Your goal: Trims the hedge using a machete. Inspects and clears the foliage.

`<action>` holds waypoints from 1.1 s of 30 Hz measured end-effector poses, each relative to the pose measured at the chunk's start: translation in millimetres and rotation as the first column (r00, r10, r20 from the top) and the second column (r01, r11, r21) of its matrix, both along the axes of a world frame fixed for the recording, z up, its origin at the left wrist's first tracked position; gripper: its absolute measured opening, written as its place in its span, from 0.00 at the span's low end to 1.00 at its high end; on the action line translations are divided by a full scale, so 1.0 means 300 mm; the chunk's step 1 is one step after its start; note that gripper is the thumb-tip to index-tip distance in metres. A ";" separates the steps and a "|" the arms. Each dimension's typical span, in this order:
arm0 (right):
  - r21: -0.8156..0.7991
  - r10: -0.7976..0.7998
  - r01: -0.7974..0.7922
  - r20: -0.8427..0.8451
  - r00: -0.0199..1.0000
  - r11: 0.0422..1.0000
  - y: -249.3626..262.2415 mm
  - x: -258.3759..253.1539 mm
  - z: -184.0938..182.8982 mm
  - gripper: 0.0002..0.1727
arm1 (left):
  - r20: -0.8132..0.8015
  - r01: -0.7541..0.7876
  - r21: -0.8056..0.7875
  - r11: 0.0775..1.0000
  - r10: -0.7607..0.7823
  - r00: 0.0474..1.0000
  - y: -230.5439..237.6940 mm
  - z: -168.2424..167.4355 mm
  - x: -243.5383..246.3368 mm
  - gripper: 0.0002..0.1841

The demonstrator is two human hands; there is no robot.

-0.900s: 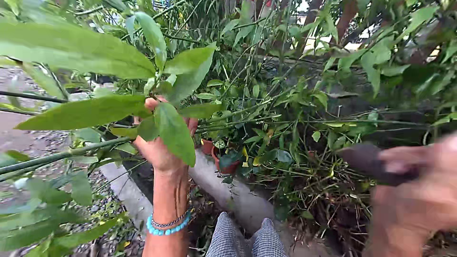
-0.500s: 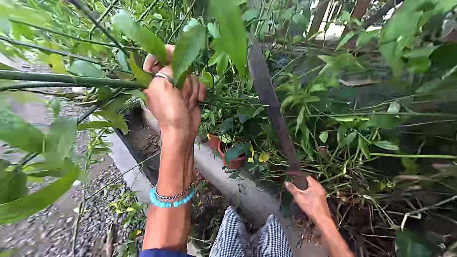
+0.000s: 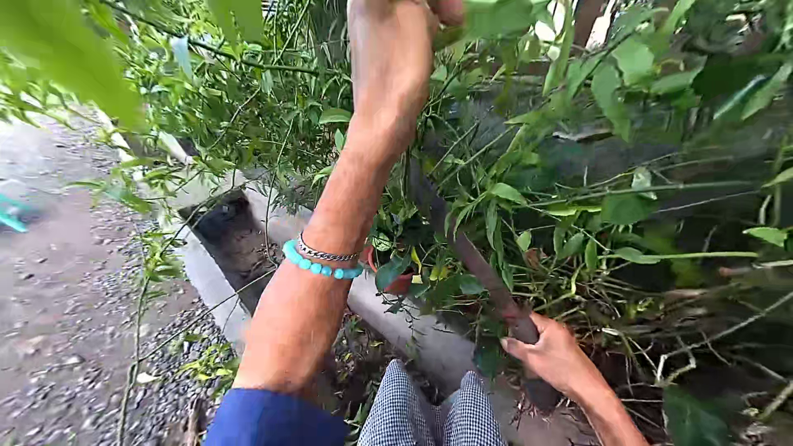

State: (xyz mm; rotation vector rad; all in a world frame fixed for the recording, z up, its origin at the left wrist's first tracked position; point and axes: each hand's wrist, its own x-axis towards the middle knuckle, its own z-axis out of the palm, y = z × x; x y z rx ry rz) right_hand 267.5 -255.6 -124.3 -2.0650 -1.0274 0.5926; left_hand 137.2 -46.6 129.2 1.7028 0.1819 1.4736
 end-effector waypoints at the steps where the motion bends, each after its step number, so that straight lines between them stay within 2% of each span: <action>1: 0.003 0.006 -0.006 -0.034 0.999 1.000 -0.006 0.012 -0.015 0.15 | -0.021 -0.007 0.025 1.000 0.008 1.000 0.000 0.006 0.050 0.09; 6: 0.050 0.053 -0.044 -0.185 0.981 0.998 -0.018 0.059 -0.078 0.15 | -0.098 -0.103 0.090 0.991 0.111 0.989 -0.012 0.022 0.279 0.06; 9: 0.081 0.085 -0.068 -0.221 0.972 0.994 -0.004 0.078 -0.107 0.16 | -0.190 -0.042 0.147 0.988 0.070 0.979 -0.032 0.012 0.364 0.06; 11: 0.068 0.075 -0.062 -0.221 0.972 0.996 0.008 0.083 -0.109 0.16 | -0.231 -0.003 0.178 0.984 0.045 0.972 -0.034 -0.009 0.376 0.05; 14: 0.033 0.068 -0.063 -0.155 0.986 0.997 0.035 0.073 -0.082 0.16 | -0.261 0.069 0.197 0.978 -0.016 0.965 -0.015 -0.026 0.306 0.14; 17: 0.031 0.080 -0.077 -0.097 0.992 0.997 0.051 0.049 -0.050 0.18 | -0.180 0.110 0.111 0.988 -0.089 0.980 -0.018 -0.027 0.171 0.21; 19: 0.051 0.102 -0.097 -0.096 0.990 0.994 0.069 0.028 -0.050 0.19 | -0.089 0.092 0.056 0.994 -0.087 0.992 -0.018 -0.029 0.057 0.23; 22: 0.198 0.145 -0.110 -0.177 0.973 0.974 0.110 -0.001 -0.090 0.20 | 0.119 0.047 -0.063 0.997 -0.039 0.992 -0.013 -0.055 -0.127 0.22; 24: 0.257 0.161 -0.123 -0.132 0.978 0.958 0.142 -0.016 -0.097 0.23 | 0.262 0.081 -0.086 0.993 -0.056 0.963 0.018 -0.117 -0.260 0.20; 26: 0.199 0.114 -0.118 0.027 0.993 0.973 0.169 -0.048 -0.046 0.27 | 0.376 0.143 -0.087 0.986 -0.100 0.921 0.056 -0.207 -0.376 0.24; 28: 0.133 0.065 -0.088 0.170 0.983 0.987 0.197 -0.087 0.018 0.28 | 0.423 0.163 -0.058 0.985 -0.123 0.897 0.088 -0.319 -0.450 0.27; 30: 0.131 0.030 -0.067 0.265 0.964 0.989 0.236 -0.087 0.038 0.25 | 0.473 0.209 -0.047 0.977 -0.163 0.866 0.102 -0.418 -0.480 0.25; 33: 0.117 -0.020 -0.017 0.301 0.954 0.993 0.303 -0.068 0.060 0.21 | 0.583 0.281 -0.064 0.958 -0.193 0.789 0.085 -0.508 -0.446 0.21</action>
